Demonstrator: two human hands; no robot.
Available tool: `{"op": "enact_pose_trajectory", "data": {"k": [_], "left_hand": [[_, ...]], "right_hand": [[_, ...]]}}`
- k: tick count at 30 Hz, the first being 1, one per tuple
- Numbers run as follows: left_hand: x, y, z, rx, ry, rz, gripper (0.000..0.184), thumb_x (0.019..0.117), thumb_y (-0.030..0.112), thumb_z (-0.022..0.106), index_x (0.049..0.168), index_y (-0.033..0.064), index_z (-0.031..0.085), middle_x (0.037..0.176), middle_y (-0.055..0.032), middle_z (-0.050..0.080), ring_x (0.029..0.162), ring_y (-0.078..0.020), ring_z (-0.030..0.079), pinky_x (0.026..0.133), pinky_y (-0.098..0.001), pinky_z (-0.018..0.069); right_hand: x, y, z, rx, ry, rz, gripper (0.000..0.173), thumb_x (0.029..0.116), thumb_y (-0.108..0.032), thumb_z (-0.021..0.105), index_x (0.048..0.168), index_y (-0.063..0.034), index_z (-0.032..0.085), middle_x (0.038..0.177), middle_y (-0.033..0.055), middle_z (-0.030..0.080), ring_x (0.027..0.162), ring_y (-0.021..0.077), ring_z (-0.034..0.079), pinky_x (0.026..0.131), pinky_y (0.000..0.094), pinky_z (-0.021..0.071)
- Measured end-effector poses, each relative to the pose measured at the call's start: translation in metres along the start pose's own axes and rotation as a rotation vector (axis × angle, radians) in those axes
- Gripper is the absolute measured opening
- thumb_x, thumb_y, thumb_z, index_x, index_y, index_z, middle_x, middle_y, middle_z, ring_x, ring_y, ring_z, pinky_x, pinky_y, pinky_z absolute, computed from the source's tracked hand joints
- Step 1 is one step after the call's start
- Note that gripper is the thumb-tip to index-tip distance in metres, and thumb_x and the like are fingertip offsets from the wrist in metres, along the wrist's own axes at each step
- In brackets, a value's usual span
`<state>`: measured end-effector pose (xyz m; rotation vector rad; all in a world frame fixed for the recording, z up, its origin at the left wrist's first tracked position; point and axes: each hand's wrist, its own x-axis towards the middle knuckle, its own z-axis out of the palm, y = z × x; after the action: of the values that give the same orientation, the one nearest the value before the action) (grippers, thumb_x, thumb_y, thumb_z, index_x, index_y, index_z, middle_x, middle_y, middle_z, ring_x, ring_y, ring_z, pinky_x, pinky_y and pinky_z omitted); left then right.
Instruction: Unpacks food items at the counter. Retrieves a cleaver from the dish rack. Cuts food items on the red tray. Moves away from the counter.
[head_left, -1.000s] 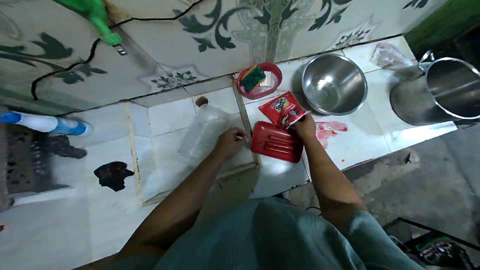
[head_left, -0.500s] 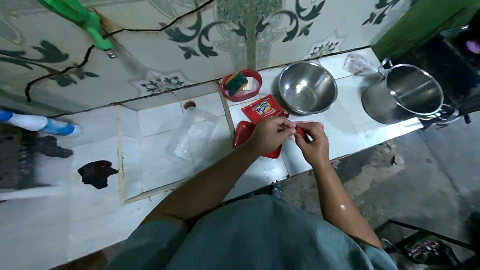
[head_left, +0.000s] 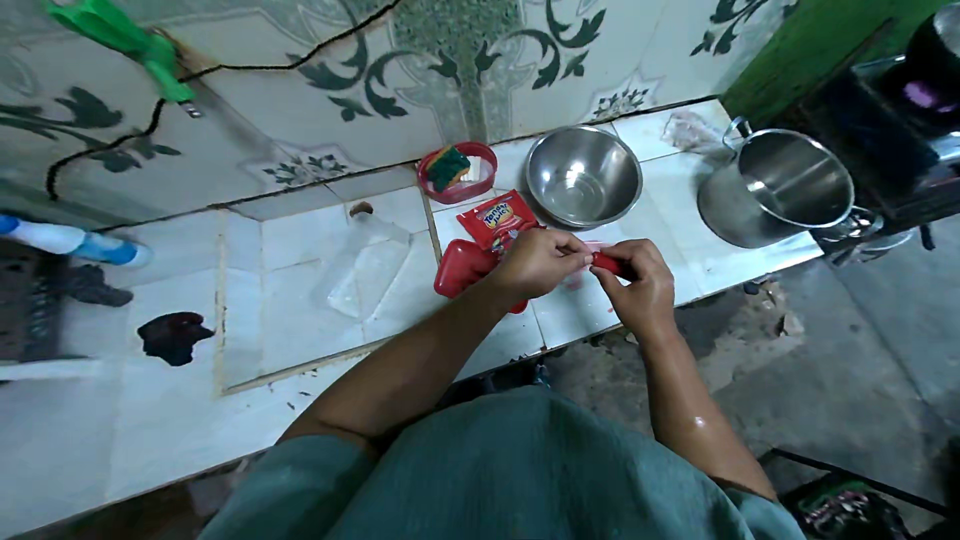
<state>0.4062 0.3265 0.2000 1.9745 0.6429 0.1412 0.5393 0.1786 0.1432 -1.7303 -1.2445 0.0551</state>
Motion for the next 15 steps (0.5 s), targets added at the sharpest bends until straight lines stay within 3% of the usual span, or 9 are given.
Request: {"op": "enact_pose_trajectory", "data": {"k": [6,12,15], "left_hand": [[0.009,0.014,0.013,-0.020,-0.057,-0.048,0.015,0.1004,0.018,0.068,0.107,0.0072,0.076,0.090,-0.0032,0.074,0.078,-0.0078,0.067,0.079,-0.0317,0.0557],[0.014,0.027,0.025,0.009,-0.066,-0.092,0.016,0.1019,0.018,0.064,0.105,0.0056,0.075,0.085,-0.0044,0.071,0.069,-0.0100,0.062,0.068,-0.0322,0.0537],[0.016,0.030,0.028,0.033,-0.075,-0.089,0.017,0.1029,0.017,0.061,0.104,0.0051,0.072,0.080,-0.0042,0.067,0.066,-0.0112,0.058,0.065,-0.0336,0.0494]], "right_hand": [[0.003,0.014,-0.017,-0.082,0.046,-0.147,0.017,0.0854,-0.008,0.081,0.099,-0.0015,0.073,0.100,0.0136,0.067,0.095,0.0217,0.067,0.083,0.0326,0.0590],[0.005,0.022,-0.027,-0.145,0.049,-0.227,0.013,0.0868,-0.008,0.079,0.096,-0.0015,0.073,0.097,0.0150,0.067,0.093,0.0268,0.066,0.083,0.0376,0.0573],[0.004,0.023,-0.032,-0.038,0.007,-0.157,0.020,0.0862,-0.009,0.080,0.102,0.0003,0.073,0.103,0.0159,0.068,0.096,0.0224,0.068,0.084,0.0332,0.0596]]}}
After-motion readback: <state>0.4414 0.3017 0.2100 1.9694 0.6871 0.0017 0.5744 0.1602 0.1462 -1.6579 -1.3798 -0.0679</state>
